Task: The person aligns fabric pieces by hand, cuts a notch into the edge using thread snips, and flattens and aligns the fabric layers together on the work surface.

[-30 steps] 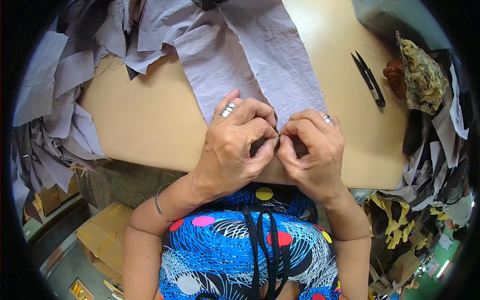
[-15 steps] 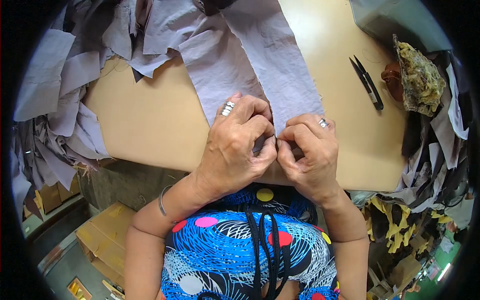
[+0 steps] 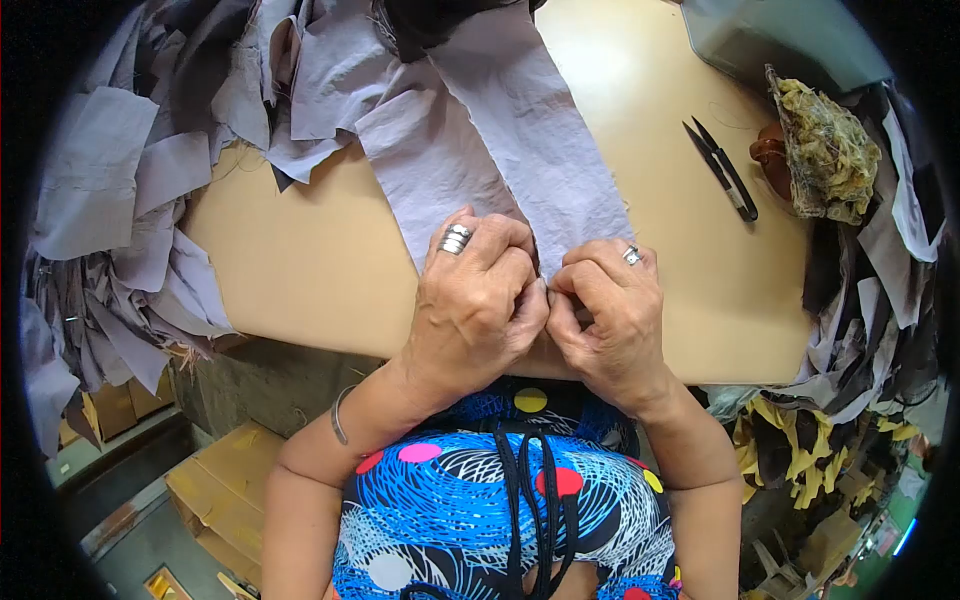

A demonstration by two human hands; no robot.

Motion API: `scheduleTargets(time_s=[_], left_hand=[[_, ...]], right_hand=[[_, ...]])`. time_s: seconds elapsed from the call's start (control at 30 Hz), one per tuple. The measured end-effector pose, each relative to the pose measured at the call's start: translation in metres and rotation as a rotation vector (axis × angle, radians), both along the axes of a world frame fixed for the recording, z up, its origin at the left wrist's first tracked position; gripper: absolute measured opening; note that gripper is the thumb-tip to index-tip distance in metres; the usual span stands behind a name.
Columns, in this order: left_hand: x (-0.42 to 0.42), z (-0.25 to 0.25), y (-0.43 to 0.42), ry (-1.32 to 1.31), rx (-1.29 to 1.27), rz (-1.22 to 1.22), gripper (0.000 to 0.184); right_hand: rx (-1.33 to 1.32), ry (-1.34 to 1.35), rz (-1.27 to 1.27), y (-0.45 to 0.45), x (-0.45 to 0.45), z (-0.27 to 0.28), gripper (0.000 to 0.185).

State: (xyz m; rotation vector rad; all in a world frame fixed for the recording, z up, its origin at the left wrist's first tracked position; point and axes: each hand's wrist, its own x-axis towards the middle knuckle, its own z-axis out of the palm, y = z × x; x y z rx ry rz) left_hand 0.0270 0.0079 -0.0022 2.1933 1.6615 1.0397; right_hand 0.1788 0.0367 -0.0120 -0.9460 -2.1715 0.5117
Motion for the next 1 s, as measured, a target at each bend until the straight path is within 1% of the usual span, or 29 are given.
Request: scheduleTargets(time_s=[0.07,0.17,0.27,0.37,0.47,0.57,0.67,0.77,0.87,0.97,1.0], left_hand=[[0.001,-0.001,0.002,0.07,0.041,0.015,0.016],[0.002,-0.004,0.004,0.072,0.08,0.021,0.017],[0.004,-0.009,0.007,0.11,0.179,0.038,0.019],[0.003,-0.011,0.007,0.115,0.184,0.049,0.022],[0.002,-0.011,0.006,0.132,0.121,0.057,0.02],[0.001,-0.009,0.006,0.061,0.095,0.065,0.022],[-0.001,-0.01,0.007,-0.073,0.073,0.068,0.023],[-0.004,-0.008,0.006,-0.261,-0.082,0.087,0.024],[-0.004,-0.007,0.007,-0.275,-0.068,0.076,0.024],[-0.005,-0.007,0.006,-0.263,-0.084,0.053,0.024],[-0.005,-0.007,0.006,-0.262,-0.077,0.05,0.024]], right_hand=[[0.007,-0.009,-0.001,0.0,0.0,0.0,0.012],[0.022,0.007,-0.017,0.001,0.0,-0.002,0.012],[0.019,0.002,-0.013,0.001,0.0,-0.002,0.012],[0.01,0.003,-0.015,0.001,0.0,-0.002,0.013],[0.016,-0.001,-0.016,0.001,-0.001,-0.002,0.013],[0.007,0.018,-0.016,0.002,-0.001,-0.002,0.013],[-0.044,0.016,-0.038,0.002,0.0,0.0,0.013],[-0.097,-0.001,-0.035,0.004,0.005,0.003,0.012],[-0.143,-0.027,-0.034,0.005,0.006,0.009,0.01],[-0.201,0.027,-0.048,0.007,0.002,0.017,0.009],[-0.179,-0.004,-0.048,0.009,0.0,0.017,0.009]])
